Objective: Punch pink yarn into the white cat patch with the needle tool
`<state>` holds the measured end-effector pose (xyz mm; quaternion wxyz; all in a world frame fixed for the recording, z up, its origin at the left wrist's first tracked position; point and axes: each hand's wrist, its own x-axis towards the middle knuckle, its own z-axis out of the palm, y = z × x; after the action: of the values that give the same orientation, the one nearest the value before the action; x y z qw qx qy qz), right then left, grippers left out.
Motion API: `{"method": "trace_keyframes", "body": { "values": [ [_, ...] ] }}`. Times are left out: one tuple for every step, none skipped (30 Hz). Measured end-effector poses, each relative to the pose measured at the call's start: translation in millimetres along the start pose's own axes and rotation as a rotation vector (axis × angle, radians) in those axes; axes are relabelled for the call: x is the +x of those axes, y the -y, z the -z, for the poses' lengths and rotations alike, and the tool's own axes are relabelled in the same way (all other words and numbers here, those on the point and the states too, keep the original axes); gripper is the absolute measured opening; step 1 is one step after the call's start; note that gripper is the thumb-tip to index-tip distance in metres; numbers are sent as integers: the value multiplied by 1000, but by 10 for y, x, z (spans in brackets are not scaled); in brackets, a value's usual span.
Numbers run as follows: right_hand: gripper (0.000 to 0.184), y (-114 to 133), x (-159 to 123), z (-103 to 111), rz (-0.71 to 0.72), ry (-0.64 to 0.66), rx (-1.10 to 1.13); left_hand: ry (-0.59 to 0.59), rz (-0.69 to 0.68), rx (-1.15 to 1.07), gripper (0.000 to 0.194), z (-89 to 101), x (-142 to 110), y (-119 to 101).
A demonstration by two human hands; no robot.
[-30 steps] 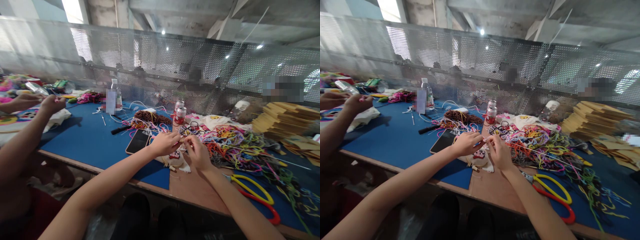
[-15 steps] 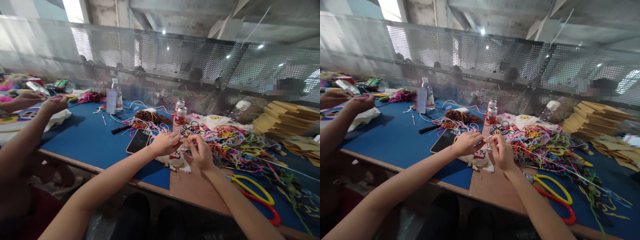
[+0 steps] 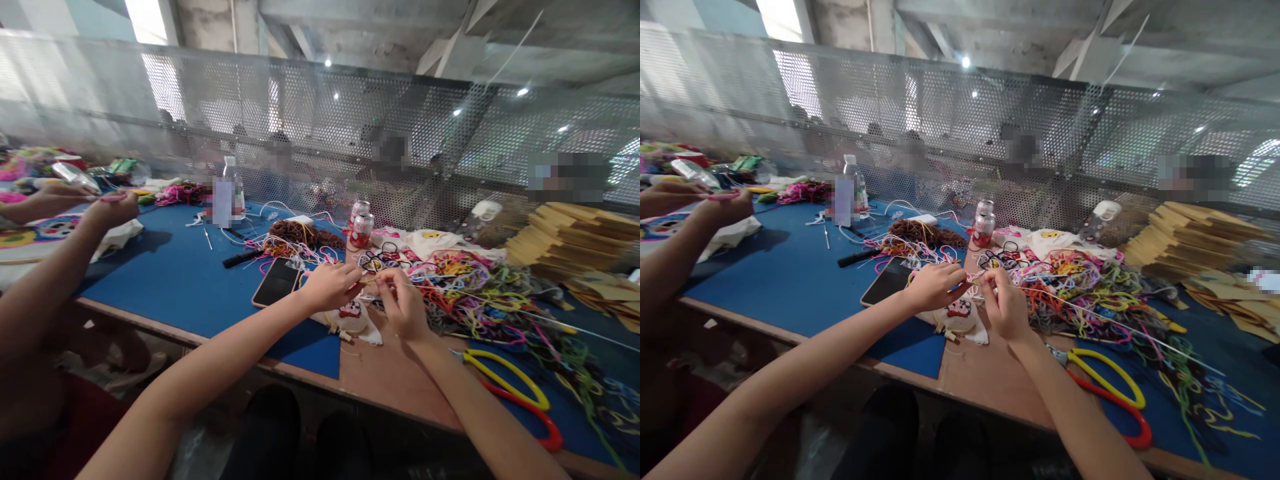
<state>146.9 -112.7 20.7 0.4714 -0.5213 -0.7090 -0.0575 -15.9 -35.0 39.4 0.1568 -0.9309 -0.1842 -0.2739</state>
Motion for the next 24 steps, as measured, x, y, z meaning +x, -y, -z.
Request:
{"method": "trace_keyframes", "body": {
  "values": [
    [13,0,0,1,1,0,0,2,1,0,25,2,1,-1],
    [13,0,0,2,1,1,-1,5,1,0,26,5,2,-3],
    [13,-1,-1,2,-1,4,-4,8,1,1,26,7,2,-5],
    [13,0,-2,3,-5,6,-8,11,1,1,27,8,3,-6],
    [13,1,-2,3,-9,9,-14,12,1,3,27,9,2,-7],
    [13,2,-3,3,-12,11,-20,11,-1,5,27,10,2,-8],
    [14,5,-2,2,-16,13,-27,8,-3,6,27,9,1,-8],
    [14,8,-1,1,-19,16,-35,4,-6,7,27,8,0,-8],
    [15,11,1,-1,-20,22,-43,0,-8,8,28,6,0,-8],
    [15,13,3,-5,-23,32,-54,-4,-10,8,28,5,-1,-7],
    [16,15,5,-9,-25,46,-67,-8,-12,8,29,3,-1,-7],
    [16,16,6,-14,-29,63,-81,-11,-14,7,29,1,-1,-6],
    [17,15,5,-18,-33,79,-93,-11,-16,5,30,0,0,-6],
    [17,15,4,-21,-37,93,-101,-9,-17,3,30,-1,0,-5],
    [17,13,3,-23,-40,100,-104,-6,-16,1,30,-2,1,-5],
    [17,12,0,-23,-43,98,-102,-3,-15,0,30,-3,1,-5],
    [17,10,-3,-22,-46,89,-94,0,-11,-1,29,-4,1,-5],
    [16,7,-5,-19,-50,74,-82,2,-7,-1,28,-5,1,-5],
    [15,4,-8,-15,-53,57,-68,4,-2,0,27,-6,1,-5],
    [14,0,-10,-10,-55,39,-52,8,1,1,26,-7,0,-4],
    [13,-4,-11,-6,-55,23,-38,13,4,0,25,-8,0,-4],
    [13,-8,-11,-2,-52,11,-27,19,6,-1,25,-9,0,-3],
    [12,-12,-11,1,-46,4,-19,24,7,-4,25,-9,0,-2],
    [12,-14,-10,3,-41,0,-14,30,8,-6,25,-10,0,-1]
  ]
}}
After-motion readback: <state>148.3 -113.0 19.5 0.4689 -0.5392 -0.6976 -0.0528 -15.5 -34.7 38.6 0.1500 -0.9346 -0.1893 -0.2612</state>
